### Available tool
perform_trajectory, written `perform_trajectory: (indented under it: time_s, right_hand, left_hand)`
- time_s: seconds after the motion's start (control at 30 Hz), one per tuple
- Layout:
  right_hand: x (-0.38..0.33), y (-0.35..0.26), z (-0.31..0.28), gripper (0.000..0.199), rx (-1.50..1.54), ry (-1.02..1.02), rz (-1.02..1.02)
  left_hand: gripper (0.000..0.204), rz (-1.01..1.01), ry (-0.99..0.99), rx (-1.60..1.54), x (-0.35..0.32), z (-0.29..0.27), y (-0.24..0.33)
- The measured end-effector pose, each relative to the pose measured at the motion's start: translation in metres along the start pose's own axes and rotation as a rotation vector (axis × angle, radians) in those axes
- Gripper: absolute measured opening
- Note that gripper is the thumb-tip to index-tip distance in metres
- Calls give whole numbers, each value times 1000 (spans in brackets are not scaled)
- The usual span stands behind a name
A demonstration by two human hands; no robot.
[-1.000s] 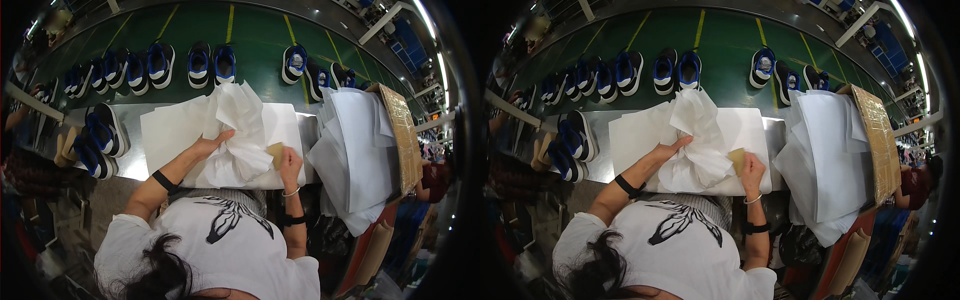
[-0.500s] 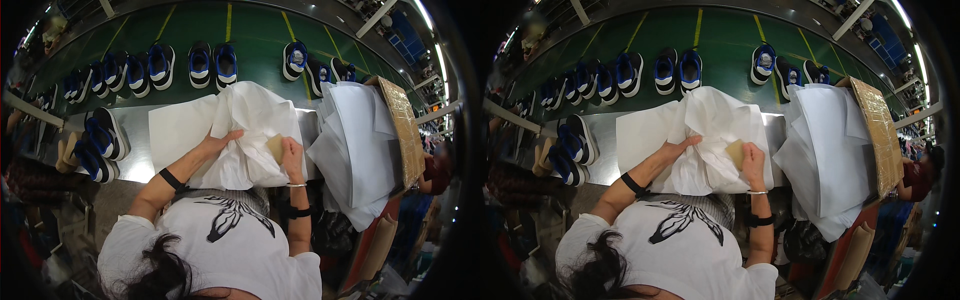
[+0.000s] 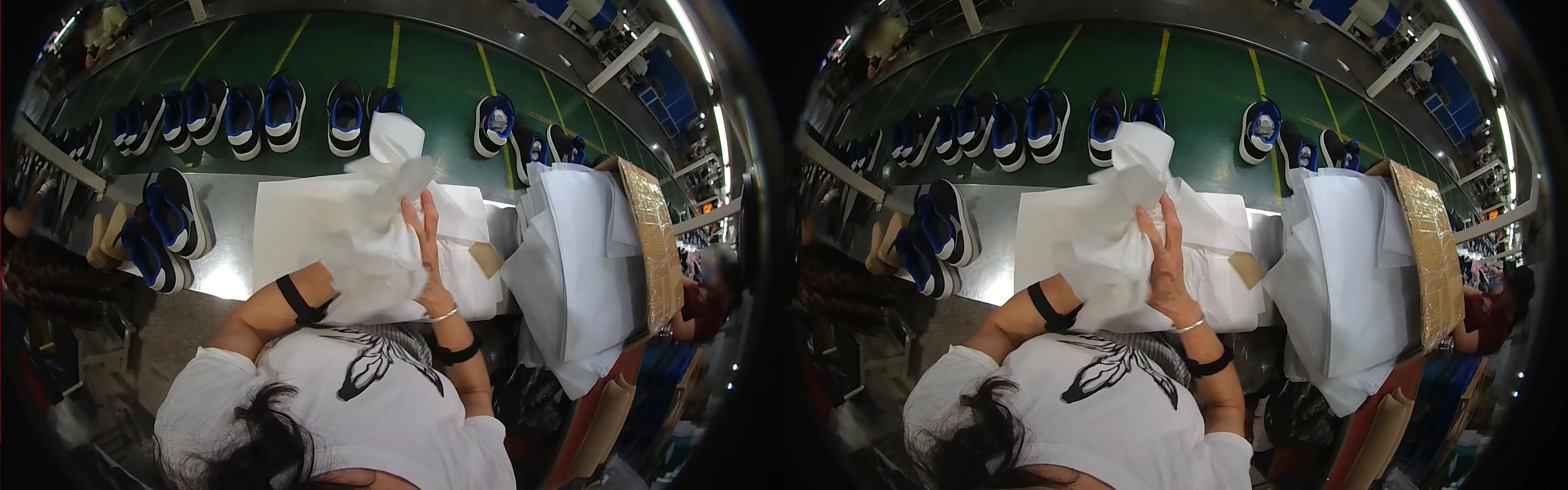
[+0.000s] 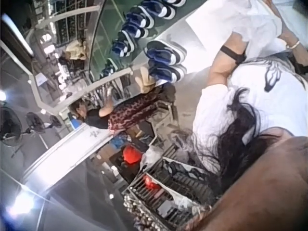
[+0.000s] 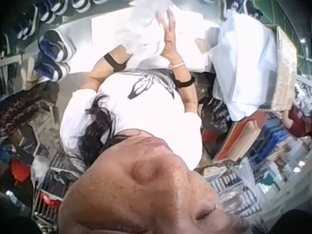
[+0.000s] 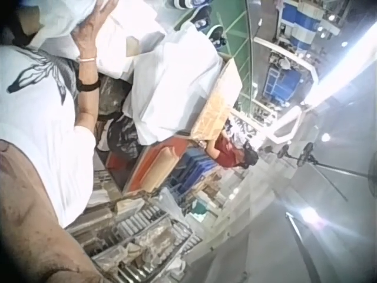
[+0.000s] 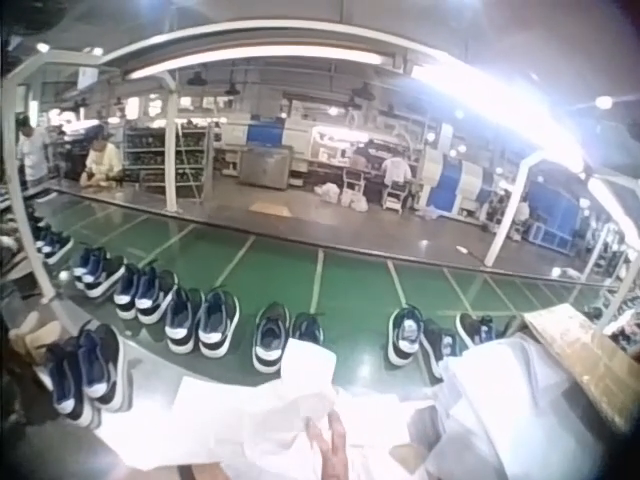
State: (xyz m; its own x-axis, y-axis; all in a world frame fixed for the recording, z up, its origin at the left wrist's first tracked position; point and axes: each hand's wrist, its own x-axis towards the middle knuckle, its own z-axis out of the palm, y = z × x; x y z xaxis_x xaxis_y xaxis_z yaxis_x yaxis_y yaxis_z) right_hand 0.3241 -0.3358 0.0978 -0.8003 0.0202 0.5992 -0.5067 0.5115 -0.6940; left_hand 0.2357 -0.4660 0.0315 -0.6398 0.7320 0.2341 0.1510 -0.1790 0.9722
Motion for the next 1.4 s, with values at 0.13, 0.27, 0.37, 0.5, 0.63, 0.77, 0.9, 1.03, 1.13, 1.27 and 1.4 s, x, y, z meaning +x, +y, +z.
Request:
perform_trajectory:
  time_s: [0.13, 0.27, 0.37, 0.5, 0.63, 0.77, 0.9, 1.03, 1.13, 1.27, 1.4]
  right_hand:
    - [27, -4, -4, 27, -87, 189, -18]
    - [58, -9, -54, 23, -408, 428, -92]
    - [83, -11, -92, 25, -777, 573, -395]
    - [92, -16, -71, 19, -897, 422, -549]
    - [60, -25, -9, 15, -207, 404, -76]
    - [49, -12, -3, 29, 781, 755, 465]
    - [40, -19, -7, 40, -121, 623, 147]
    - [52, -43, -21, 69, -653, 174, -227]
    - [51, -33, -28, 82, -117, 76, 31]
    - [62, -19, -31, 97, 310, -125, 326]
    - [55, -2, -18, 88, 612, -171, 546]
  left_hand:
    - [32, -17, 49, -212, 34, -16, 7]
    - [25, 13, 150, -6, 31, -57, 65]
    - [35, 98, 795, -80, 7, -76, 73]
    - [49, -192, 431, -514, 7, 17, 84]
    - [59, 13, 211, -965, 65, 17, 83]
    - [54, 130, 297, -742, 83, 21, 105]
    - [52, 160, 650, -389, 87, 14, 94]
    - [54, 320, 446, -293, 69, 26, 100]
    - [59, 348, 365, -359, 59, 29, 113]
    - [62, 338, 417, -265, 60, 25, 126]
    - [81, 521, 598, 184, 75, 4, 128]
